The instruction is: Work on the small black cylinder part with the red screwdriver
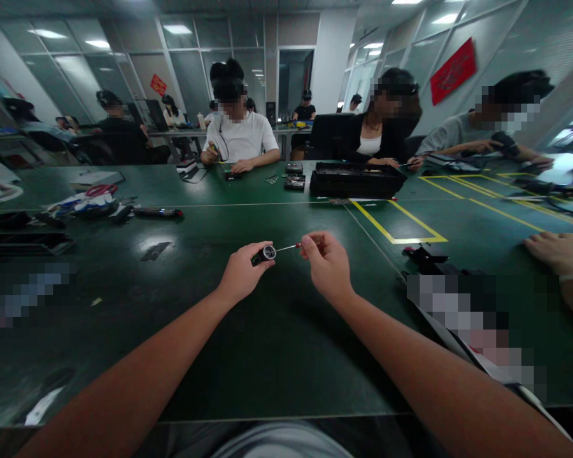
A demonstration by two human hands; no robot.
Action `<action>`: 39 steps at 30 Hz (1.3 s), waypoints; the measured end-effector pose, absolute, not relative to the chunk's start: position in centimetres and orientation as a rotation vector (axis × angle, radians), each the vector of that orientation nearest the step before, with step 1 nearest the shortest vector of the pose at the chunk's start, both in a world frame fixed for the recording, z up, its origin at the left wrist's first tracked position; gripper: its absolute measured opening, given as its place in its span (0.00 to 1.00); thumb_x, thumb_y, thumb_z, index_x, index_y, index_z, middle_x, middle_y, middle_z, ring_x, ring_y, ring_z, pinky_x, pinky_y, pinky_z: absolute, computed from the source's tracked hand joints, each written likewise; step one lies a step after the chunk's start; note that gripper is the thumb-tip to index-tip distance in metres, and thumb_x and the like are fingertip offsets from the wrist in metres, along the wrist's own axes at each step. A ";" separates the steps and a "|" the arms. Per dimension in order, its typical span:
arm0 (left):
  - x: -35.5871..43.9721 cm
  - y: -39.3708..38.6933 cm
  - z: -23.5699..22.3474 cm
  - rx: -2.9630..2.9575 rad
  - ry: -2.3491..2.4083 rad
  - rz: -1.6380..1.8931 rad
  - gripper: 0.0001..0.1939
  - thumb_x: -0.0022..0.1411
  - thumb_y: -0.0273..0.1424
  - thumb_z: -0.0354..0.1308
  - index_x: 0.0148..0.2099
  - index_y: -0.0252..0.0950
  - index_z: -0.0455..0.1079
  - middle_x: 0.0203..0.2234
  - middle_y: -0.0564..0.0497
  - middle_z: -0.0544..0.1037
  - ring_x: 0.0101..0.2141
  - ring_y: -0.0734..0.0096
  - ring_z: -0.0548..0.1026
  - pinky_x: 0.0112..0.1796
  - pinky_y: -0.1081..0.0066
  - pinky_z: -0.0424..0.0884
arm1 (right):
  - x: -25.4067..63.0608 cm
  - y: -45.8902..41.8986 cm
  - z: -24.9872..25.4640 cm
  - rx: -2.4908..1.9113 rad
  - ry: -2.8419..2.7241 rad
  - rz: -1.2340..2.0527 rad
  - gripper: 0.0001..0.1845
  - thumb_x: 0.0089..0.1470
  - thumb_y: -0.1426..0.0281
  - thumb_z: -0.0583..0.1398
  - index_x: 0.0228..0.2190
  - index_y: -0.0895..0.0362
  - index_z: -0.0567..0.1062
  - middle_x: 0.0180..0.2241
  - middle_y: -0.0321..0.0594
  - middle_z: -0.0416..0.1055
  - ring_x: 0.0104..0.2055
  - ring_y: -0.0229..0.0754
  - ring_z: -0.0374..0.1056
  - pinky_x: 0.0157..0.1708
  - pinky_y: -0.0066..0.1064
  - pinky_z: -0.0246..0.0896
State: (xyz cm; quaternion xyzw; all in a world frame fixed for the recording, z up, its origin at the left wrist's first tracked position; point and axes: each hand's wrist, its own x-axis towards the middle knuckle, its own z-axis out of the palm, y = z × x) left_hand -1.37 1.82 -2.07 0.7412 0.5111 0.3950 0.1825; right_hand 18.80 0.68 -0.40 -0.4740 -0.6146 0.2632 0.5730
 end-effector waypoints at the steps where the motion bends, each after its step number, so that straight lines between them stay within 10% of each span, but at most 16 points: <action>1: -1.4 1.8 -2.0 2.090 1.438 1.117 0.21 0.60 0.26 0.66 0.57 0.39 0.75 0.53 0.46 0.80 0.54 0.58 0.76 0.59 0.55 0.68 | 18.8 0.7 -0.4 -1.128 -1.435 0.611 0.12 0.63 0.59 0.58 0.36 0.54 0.75 0.29 0.38 0.75 0.31 0.42 0.71 0.34 0.36 0.64; 39: -1.8 2.1 -2.2 2.141 1.436 1.034 0.25 0.64 0.36 0.65 0.62 0.44 0.71 0.55 0.46 0.78 0.55 0.55 0.74 0.62 0.47 0.59 | 19.0 1.2 -0.7 -1.056 -1.346 0.753 0.14 0.62 0.56 0.60 0.36 0.54 0.75 0.29 0.38 0.76 0.32 0.41 0.72 0.35 0.36 0.67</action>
